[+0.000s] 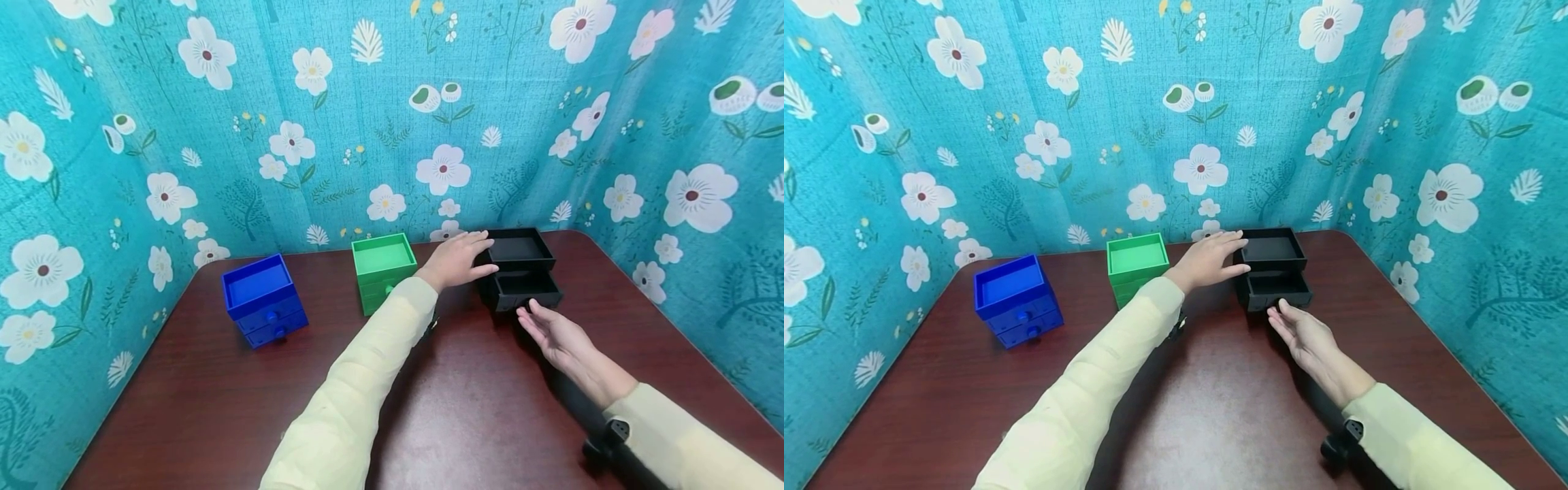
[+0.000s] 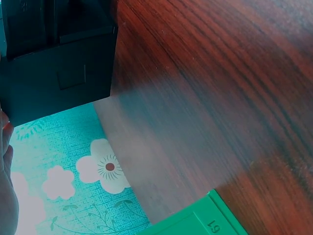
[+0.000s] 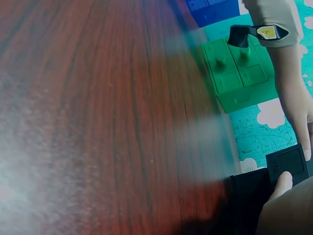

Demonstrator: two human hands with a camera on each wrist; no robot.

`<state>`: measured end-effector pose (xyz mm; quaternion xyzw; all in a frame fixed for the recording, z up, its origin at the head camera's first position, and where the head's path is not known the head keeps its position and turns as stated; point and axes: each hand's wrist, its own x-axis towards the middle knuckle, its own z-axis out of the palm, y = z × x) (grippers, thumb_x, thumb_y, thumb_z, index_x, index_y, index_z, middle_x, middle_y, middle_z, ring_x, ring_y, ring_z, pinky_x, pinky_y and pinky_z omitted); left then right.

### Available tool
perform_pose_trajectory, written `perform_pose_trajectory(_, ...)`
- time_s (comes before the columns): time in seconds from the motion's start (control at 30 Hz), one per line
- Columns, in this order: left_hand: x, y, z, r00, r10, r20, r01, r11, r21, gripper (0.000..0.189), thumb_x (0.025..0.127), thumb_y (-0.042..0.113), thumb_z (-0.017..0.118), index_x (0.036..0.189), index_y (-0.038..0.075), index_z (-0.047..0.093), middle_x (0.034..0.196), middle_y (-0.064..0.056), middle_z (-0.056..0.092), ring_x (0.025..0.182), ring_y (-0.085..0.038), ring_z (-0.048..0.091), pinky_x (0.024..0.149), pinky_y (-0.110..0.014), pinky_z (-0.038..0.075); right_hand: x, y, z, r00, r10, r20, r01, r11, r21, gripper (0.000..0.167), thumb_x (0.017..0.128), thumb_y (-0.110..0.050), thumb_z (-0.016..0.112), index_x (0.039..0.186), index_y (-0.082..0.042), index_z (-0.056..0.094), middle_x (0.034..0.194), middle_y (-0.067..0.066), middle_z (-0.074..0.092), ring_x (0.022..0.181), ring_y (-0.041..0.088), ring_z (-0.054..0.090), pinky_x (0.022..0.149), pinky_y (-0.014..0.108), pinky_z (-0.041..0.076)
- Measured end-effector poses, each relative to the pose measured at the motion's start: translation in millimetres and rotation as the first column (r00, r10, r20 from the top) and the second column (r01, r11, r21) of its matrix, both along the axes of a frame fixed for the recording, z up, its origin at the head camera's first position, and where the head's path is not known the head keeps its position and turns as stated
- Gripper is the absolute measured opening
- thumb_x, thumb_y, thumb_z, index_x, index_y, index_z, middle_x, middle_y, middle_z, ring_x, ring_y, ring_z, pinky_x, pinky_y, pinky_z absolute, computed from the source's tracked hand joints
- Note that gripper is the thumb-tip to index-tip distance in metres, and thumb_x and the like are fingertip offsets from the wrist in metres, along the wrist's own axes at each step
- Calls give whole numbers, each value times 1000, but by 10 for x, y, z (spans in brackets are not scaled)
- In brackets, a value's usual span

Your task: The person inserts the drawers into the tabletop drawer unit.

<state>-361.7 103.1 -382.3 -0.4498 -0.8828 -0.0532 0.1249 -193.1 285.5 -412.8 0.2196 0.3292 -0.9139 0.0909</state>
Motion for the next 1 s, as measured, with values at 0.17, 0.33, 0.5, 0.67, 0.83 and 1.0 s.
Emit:
perform_pose_trajectory(0.17, 7, -4, 9, 1000, -7, 1, 7, 1000, 6, 66, 96, 58, 48, 147, 17, 46, 152, -1, 38, 140, -12, 31, 115, -24, 14, -61, 0, -19, 1000, 7, -27, -6, 999, 36, 54, 94, -9, 62, 138, -20, 33, 94, 3, 66, 90, 11, 67, 95, 24, 47)
perform_pose_trajectory(0.33, 8, -5, 6, 1000, -5, 2, 5, 1000, 11, 66, 96, 59, 48, 147, 17, 45, 153, -1, 38, 141, -13, 31, 115, -24, 14, -130, 3, -34, 998, -14, -59, 19, 997, 76, 38, 94, -9, 63, 122, -14, 39, 94, 2, 67, 91, 11, 67, 92, 26, 49)
perform_pose_trajectory(0.5, 4, -1, 3, 1000, -1, 14, 1, 1000, -4, 67, 96, 59, 46, 148, 18, 44, 153, -1, 36, 141, -12, 29, 115, -23, 12, -173, -6, -35, 996, -40, -80, 49, 992, 112, 32, 93, -8, 63, 116, -11, 41, 91, 2, 68, 89, 11, 68, 90, 27, 50)
perform_pose_trajectory(0.67, -2, -1, 2, 1000, 11, 21, -11, 1000, -18, 67, 96, 60, 45, 149, 18, 43, 154, 0, 35, 141, -12, 29, 115, -23, 12, -215, -37, -21, 995, -58, -85, 71, 986, 149, 30, 91, -7, 66, 113, -9, 46, 90, 1, 70, 88, 11, 68, 89, 28, 51)
perform_pose_trajectory(0.83, -1, -10, 13, 1000, 18, 21, -17, 1000, -15, 67, 96, 59, 46, 148, 18, 43, 154, 0, 36, 141, -12, 29, 115, -23, 12, -279, -63, -13, 993, -76, -93, 92, 979, 182, 23, 90, -6, 68, 107, -8, 53, 89, 2, 71, 88, 11, 69, 87, 28, 52)
perform_pose_trajectory(1.0, 13, -19, 30, 1000, 10, 24, -10, 1000, -3, 65, 96, 58, 48, 147, 18, 45, 153, -1, 37, 141, -14, 31, 115, -24, 15, -340, -72, -17, 988, -98, -117, 120, 971, 207, 7, 91, -5, 66, 96, -6, 61, 87, 3, 72, 84, 12, 70, 86, 29, 53)
